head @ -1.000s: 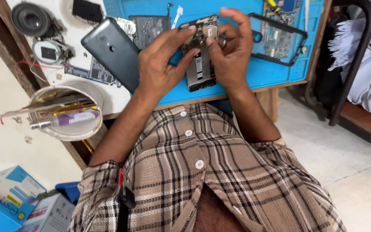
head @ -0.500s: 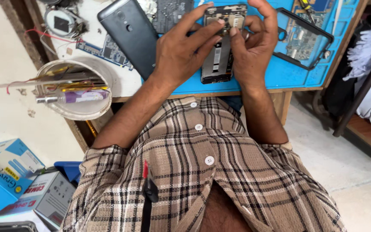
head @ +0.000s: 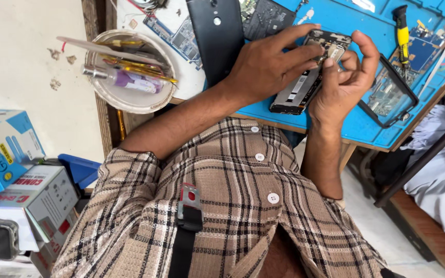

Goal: The person handles a disassembled smartphone, removing the back cover and manipulating internal components such as the motherboard and battery. They connect and disconnect ribbon cables and adjust parts within the chassis on a blue work mat.

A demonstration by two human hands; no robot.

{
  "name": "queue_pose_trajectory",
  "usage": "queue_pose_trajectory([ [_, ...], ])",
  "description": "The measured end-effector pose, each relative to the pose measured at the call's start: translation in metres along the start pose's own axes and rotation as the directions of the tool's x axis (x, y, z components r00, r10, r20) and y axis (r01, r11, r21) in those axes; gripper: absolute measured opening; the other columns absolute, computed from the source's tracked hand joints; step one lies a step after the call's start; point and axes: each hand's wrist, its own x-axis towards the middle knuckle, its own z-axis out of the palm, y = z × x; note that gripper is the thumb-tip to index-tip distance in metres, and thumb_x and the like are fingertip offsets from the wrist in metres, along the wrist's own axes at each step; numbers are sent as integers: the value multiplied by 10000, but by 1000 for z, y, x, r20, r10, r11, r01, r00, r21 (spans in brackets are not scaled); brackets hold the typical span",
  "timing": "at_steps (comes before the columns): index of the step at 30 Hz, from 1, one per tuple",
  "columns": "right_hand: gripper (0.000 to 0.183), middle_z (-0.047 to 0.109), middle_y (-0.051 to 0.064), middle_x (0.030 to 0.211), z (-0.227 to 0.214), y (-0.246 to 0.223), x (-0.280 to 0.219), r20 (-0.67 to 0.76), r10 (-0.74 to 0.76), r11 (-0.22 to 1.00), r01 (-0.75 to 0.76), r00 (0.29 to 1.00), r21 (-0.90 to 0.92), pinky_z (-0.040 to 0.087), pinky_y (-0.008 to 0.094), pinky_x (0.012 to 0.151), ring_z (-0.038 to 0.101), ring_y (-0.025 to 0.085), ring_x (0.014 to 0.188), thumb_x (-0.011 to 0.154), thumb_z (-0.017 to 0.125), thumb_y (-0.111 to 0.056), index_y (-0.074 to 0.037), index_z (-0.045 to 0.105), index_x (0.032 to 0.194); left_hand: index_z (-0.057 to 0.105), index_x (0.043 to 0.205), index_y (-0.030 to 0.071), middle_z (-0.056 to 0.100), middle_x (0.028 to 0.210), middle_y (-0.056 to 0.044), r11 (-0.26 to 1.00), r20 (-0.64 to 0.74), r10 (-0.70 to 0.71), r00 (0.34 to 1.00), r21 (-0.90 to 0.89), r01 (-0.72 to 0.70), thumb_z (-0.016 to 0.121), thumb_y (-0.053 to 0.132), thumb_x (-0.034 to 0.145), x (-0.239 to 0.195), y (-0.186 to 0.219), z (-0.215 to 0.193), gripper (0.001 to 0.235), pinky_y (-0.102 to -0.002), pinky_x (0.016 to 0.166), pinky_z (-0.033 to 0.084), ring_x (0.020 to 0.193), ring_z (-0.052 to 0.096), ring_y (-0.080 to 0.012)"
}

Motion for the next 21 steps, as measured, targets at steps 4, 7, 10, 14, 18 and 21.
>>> queue_pose_trajectory([
  [4, 516, 740, 153, 1068, 2, 0, 2, -17, -6, 1000, 6, 1000, 26, 544, 198, 822, 716, 148, 952, 1097, 708, 80, -25, 442, 1526, 709, 1244, 186, 595, 1377, -11, 1000, -3, 13, 1000, 22, -13, 735, 390, 1053, 1, -2, 3, 281, -300, 794, 632, 1000, 747, -166],
  [7, 480, 737, 153, 1061, 2, 1, 3, -11, -11, 999, 11, 1000, 31, 543, 204, 814, 708, 149, 936, 1098, 716, 79, -10, 446, 1485, 710, 1221, 181, 571, 1406, -5, 999, -18, 31, 999, 30, -30, 737, 399, 1053, 0, -2, 2, 277, -309, 853, 627, 1073, 728, -173],
  [10, 471, 735, 155, 1063, 3, 2, 3, -6, -6, 999, 6, 1000, 36, 554, 217, 829, 710, 156, 942, 1101, 719, 82, -6, 446, 1474, 701, 1199, 175, 517, 1481, -10, 998, -47, 62, 997, 37, -60, 752, 406, 1049, 1, -2, -1, 280, -329, 942, 613, 1165, 694, -184],
  [14, 471, 733, 155, 1065, 6, 2, 1, -3, 5, 999, -5, 1000, 53, 542, 214, 830, 695, 147, 934, 1102, 724, 84, -4, 449, 1474, 702, 1157, 172, 476, 1526, 8, 1000, -47, 24, 999, -3, -24, 798, 394, 1006, 3, 0, -2, 284, -323, 975, 600, 1224, 661, -183],
  [18, 497, 735, 151, 1064, 6, -2, 0, -8, 5, 999, -5, 1000, 45, 550, 222, 832, 706, 157, 947, 1089, 726, 75, -14, 454, 1496, 683, 1109, 138, 457, 1550, 16, 994, -23, -29, 999, -106, 26, 829, 385, 999, 3, -1, -4, 308, -310, 1006, 607, 1279, 658, -179],
  [21, 485, 732, 151, 1085, 5, -3, 0, -5, 6, 999, -5, 1000, 41, 554, 225, 843, 710, 162, 959, 1087, 724, 83, -10, 456, 1480, 676, 1049, 130, 461, 1539, 16, 991, -11, -40, 999, -124, 39, 838, 405, 986, 3, -2, -4, 325, -339, 1043, 611, 1269, 660, -182],
])
